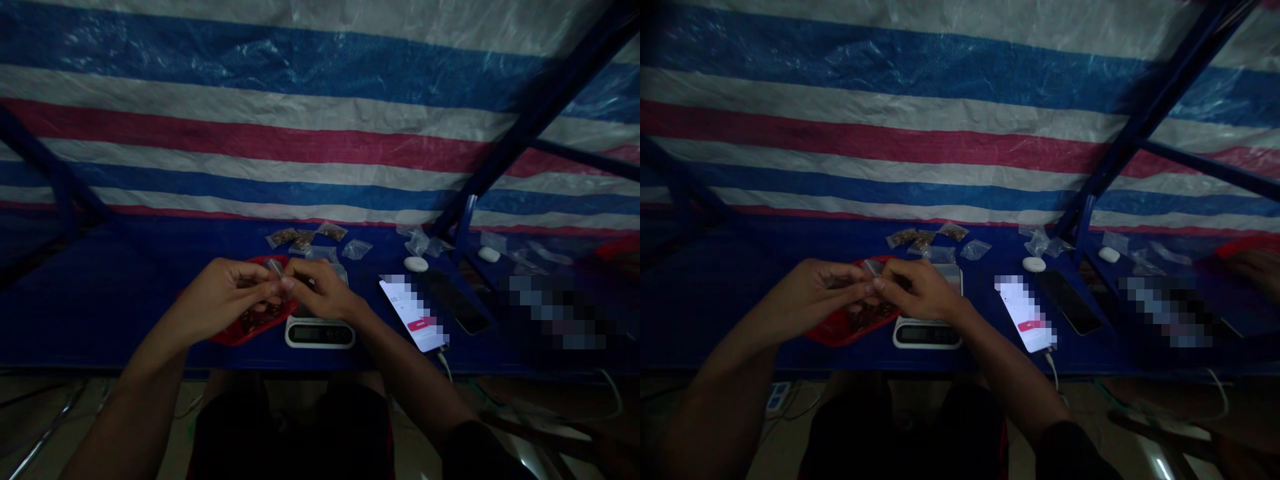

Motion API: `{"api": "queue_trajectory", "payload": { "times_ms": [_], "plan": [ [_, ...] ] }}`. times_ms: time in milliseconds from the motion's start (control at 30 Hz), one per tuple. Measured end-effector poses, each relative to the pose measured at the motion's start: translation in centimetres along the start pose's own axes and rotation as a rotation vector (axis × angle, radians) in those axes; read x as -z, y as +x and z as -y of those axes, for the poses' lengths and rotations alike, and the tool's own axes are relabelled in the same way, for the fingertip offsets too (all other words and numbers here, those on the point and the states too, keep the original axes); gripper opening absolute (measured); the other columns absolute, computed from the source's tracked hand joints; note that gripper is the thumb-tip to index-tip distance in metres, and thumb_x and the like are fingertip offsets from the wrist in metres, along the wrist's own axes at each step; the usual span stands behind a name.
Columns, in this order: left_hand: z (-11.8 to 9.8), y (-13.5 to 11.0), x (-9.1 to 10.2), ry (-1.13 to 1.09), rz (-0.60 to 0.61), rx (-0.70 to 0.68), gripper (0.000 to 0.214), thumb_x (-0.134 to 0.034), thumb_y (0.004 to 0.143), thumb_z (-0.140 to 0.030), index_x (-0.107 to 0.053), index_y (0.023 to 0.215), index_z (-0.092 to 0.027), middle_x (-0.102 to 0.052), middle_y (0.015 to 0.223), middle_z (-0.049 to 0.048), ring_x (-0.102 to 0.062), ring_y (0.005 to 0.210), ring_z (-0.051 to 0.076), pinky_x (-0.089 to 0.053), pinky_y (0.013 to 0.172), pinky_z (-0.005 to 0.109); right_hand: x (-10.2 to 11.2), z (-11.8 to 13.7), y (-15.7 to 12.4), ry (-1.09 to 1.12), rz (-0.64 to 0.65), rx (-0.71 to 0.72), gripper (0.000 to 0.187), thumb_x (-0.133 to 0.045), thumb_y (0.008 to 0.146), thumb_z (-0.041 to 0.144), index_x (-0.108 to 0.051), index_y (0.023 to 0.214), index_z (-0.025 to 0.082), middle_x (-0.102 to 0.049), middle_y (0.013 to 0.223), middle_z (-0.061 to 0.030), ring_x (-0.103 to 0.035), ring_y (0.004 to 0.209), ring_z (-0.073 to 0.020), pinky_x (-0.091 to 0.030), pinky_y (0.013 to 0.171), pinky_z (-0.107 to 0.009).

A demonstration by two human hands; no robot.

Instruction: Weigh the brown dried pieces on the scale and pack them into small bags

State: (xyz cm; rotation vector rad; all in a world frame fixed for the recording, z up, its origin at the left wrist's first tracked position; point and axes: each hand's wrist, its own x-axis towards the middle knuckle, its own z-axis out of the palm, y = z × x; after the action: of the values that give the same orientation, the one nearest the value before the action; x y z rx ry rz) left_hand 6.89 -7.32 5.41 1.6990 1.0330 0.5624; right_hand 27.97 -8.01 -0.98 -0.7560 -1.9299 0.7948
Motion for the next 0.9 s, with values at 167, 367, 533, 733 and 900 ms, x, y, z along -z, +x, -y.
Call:
{"api": "queue_trajectory", "payload": {
  "times_ms": [167, 367, 533, 733, 900],
  "plan": [
    [0.2, -0.3, 0.3, 0.068, 0.075, -0.020, 0.027, -0.075, 0.086, -0.047, -0.080, 0.084, -0.021, -0.083, 0.085, 0.0058, -0.078, 0.079, 0.021, -0.063, 0.070, 0.029, -0.1, 0.2, -0.1, -0.163, 0.083, 0.057, 0.037, -0.045, 0.110, 0.042, -0.052, 0.080, 0.022, -0.053, 0.068, 0.0037, -0.049, 0.061, -0.0110, -0.036, 0.062, -0.027],
    [1.0, -0.4, -0.1, 0.143, 0.004, -0.027, 0.026, -0.064, 0.095, -0.042, -0.072, 0.083, -0.020, -0.080, 0.082, 0.0041, -0.078, 0.075, 0.019, -0.063, 0.067, 0.028, -0.2, 0.2, 0.0, -0.281, 0.108, 0.048, 0.029, -0.044, 0.106, 0.031, -0.049, 0.078, 0.022, -0.047, 0.063, 0.0050, -0.043, 0.056, -0.0104, -0.031, 0.060, -0.027],
    [0.8, -0.6, -0.7, 0.146, -0.039, -0.078, 0.022, -0.063, 0.094, -0.035, -0.067, 0.078, -0.020, -0.077, 0.078, 0.0023, -0.076, 0.073, 0.018, -0.060, 0.066, 0.027, -0.4, 0.3, 0.0, -0.225, 0.109, 0.021, 0.027, -0.047, 0.102, 0.029, -0.050, 0.076, 0.022, -0.049, 0.062, 0.0048, -0.046, 0.055, -0.0102, -0.031, 0.059, -0.026],
    [0.7, -1.0, -0.5, 0.169, 0.021, -0.116, 0.019, -0.064, 0.093, -0.034, -0.071, 0.083, -0.020, -0.077, 0.082, 0.0017, -0.074, 0.076, 0.018, -0.057, 0.070, 0.027, -0.6, 0.3, -0.2, -0.222, 0.123, 0.034, 0.033, -0.044, 0.106, 0.036, -0.048, 0.077, 0.022, -0.051, 0.064, 0.0033, -0.047, 0.058, -0.0112, -0.031, 0.060, -0.026],
    [0.8, -1.1, -1.1, 0.243, -0.049, -0.105, 0.023, -0.057, 0.093, -0.033, -0.064, 0.075, -0.021, -0.072, 0.074, -0.0004, -0.068, 0.069, 0.016, -0.051, 0.066, 0.027, -1.1, 0.0, 0.0, -0.275, 0.134, 0.025, 0.025, -0.049, 0.096, 0.024, -0.043, 0.072, 0.023, -0.041, 0.058, 0.0066, -0.039, 0.053, -0.0093, -0.025, 0.058, -0.027]
  ]
}}
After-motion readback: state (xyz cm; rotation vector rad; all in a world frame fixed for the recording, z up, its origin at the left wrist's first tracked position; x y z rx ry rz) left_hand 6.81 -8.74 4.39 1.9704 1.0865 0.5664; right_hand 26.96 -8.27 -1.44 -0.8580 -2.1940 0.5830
